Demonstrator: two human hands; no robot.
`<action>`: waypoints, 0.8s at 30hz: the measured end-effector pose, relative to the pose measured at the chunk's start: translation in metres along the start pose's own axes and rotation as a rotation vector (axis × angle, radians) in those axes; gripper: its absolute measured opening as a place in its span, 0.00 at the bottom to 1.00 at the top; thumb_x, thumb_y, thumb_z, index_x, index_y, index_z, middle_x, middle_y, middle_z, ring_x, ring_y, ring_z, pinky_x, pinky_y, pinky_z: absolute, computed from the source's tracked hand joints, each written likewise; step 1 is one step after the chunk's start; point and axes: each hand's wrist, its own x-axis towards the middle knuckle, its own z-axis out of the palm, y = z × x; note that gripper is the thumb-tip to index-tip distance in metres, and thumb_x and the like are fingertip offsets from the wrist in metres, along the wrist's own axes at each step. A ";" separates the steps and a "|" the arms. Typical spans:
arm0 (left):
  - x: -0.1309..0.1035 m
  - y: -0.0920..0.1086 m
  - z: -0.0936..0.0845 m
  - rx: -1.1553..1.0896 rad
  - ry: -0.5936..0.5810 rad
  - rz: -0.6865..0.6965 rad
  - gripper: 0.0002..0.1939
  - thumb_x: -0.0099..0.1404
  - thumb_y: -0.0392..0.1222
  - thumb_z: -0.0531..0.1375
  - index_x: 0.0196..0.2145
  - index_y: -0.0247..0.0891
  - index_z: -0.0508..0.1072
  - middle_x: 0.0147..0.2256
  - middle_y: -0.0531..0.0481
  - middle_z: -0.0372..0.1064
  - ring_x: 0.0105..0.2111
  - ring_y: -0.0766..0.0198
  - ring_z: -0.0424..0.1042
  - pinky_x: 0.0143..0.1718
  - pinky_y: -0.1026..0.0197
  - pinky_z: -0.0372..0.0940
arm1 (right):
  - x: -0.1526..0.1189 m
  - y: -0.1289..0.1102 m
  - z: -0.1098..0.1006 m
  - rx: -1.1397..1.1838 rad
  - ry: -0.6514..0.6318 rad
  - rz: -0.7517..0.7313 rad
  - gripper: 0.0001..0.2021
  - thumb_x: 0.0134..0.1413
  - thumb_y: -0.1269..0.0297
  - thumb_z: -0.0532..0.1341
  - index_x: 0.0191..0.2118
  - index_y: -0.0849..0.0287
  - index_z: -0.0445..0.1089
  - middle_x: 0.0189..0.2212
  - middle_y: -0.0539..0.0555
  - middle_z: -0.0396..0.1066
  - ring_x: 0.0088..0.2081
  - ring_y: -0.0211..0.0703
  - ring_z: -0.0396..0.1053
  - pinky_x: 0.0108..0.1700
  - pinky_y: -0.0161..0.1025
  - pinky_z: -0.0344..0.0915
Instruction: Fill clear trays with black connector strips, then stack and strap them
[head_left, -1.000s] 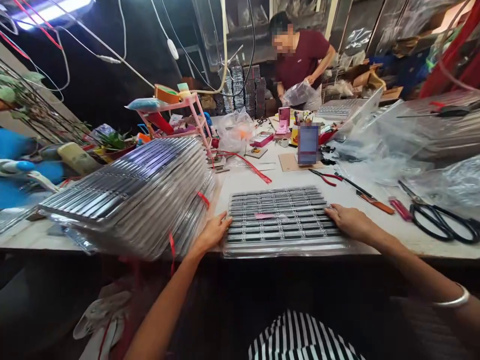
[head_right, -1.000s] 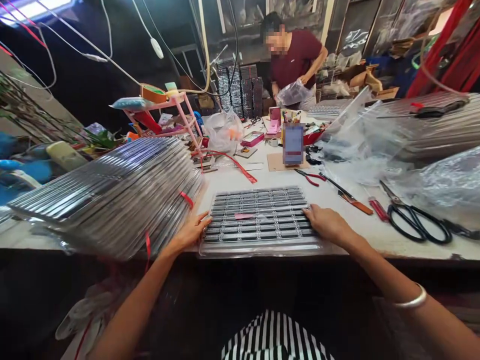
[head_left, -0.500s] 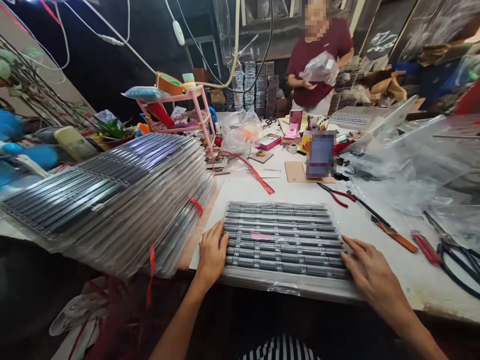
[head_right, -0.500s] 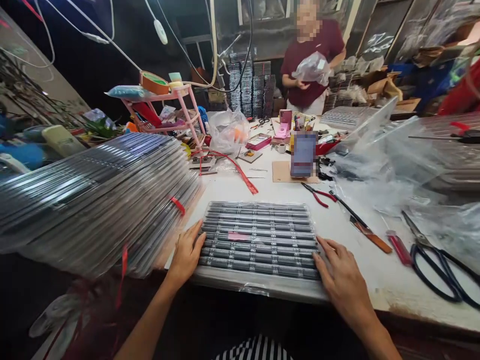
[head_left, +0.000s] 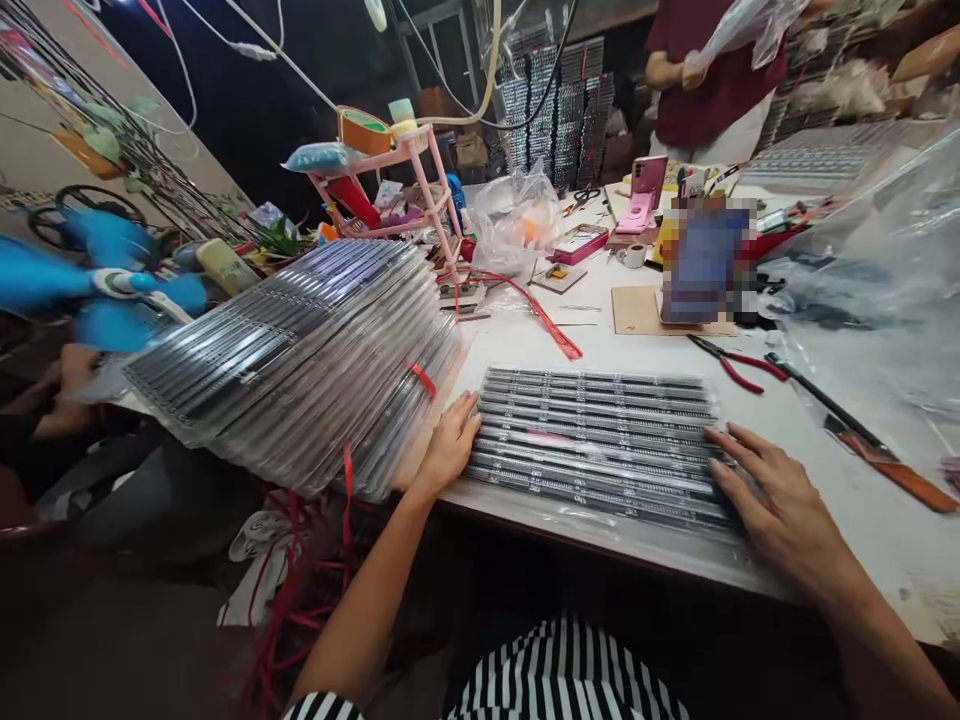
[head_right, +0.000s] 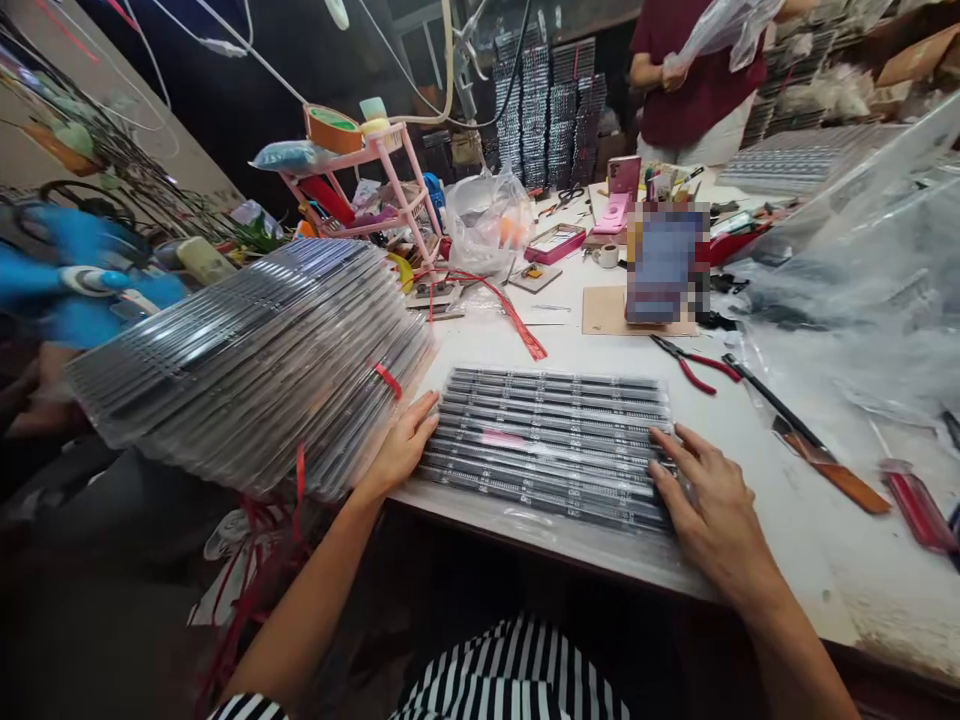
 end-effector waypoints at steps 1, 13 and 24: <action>0.003 -0.002 0.002 -0.003 -0.004 0.003 0.24 0.63 0.42 0.54 0.56 0.33 0.66 0.60 0.41 0.57 0.62 0.58 0.54 0.64 0.54 0.45 | 0.002 0.001 0.000 -0.012 -0.016 0.013 0.26 0.58 0.46 0.47 0.55 0.53 0.65 0.57 0.59 0.60 0.58 0.61 0.56 0.58 0.63 0.52; -0.003 0.001 0.003 -0.192 -0.034 -0.022 0.28 0.66 0.50 0.53 0.60 0.36 0.60 0.61 0.46 0.56 0.62 0.60 0.54 0.63 0.57 0.48 | -0.001 -0.016 -0.022 0.406 0.179 0.112 0.18 0.57 0.54 0.56 0.52 0.52 0.67 0.52 0.55 0.66 0.48 0.47 0.68 0.49 0.45 0.66; -0.011 -0.006 0.007 0.073 0.181 0.157 0.23 0.66 0.51 0.52 0.53 0.35 0.69 0.56 0.40 0.63 0.58 0.55 0.60 0.61 0.51 0.52 | 0.016 -0.004 -0.007 -0.003 0.114 0.147 0.18 0.57 0.59 0.50 0.47 0.58 0.71 0.47 0.58 0.70 0.48 0.58 0.63 0.50 0.61 0.57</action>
